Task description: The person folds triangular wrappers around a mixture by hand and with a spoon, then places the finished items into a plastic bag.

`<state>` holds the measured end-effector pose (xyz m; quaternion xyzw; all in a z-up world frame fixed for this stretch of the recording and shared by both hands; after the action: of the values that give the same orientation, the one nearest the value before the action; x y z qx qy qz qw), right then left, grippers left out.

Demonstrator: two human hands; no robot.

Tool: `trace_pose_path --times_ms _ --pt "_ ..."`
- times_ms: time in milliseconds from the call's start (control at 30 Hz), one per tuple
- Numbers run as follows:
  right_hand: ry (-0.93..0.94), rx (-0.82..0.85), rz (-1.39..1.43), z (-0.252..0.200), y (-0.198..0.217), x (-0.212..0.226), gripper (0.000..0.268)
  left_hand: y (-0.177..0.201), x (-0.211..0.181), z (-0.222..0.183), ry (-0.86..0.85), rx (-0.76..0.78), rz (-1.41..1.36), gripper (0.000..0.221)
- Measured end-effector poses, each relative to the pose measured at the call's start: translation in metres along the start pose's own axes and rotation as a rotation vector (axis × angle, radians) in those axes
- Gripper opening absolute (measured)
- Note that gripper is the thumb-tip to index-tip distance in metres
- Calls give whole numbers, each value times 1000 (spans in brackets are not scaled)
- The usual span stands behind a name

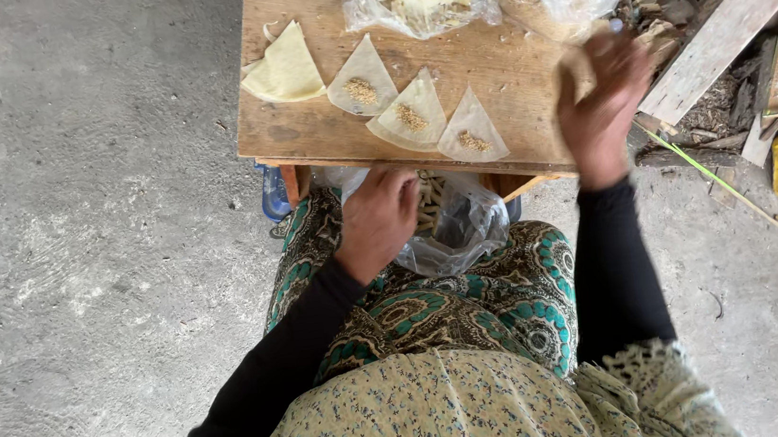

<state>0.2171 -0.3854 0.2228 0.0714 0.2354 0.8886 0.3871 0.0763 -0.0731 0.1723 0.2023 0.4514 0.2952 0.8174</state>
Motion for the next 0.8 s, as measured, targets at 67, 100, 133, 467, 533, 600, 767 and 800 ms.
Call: trace_pose_path --times_ms 67,100,133,467,533,600,767,800 --pt "-383 340 39 -44 9 46 18 -7 -19 25 -8 -30 105 15" --pt "-376 406 -53 -52 14 71 13 -11 -26 34 -8 -46 171 17" --pt "-375 475 -144 -55 18 90 7 -15 -32 39 -8 -56 238 19" --pt "-696 331 134 -30 15 115 7 -43 -35 49 43 -102 299 16" --pt "-726 351 137 -32 13 114 5 -46 -34 51 69 -51 279 16" --pt "-748 329 152 -33 14 113 7 -42 -35 49 57 -100 298 18" --pt "-740 200 315 -26 16 117 11 -46 -35 47 39 -113 358 19" --pt "-721 175 344 -23 16 119 10 -47 -34 47 45 -105 360 18"
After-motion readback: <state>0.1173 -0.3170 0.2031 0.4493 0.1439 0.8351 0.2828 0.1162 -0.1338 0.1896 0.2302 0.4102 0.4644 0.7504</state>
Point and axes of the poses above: each hand's wrist, its own z-axis towards the middle knuckle, its own y-axis out of the back of the hand, x = y × z, the point moved 3 cm from there along z, towards the middle knuckle, and after that the axes turned 7 degrees about z, right-handed, at the moved point
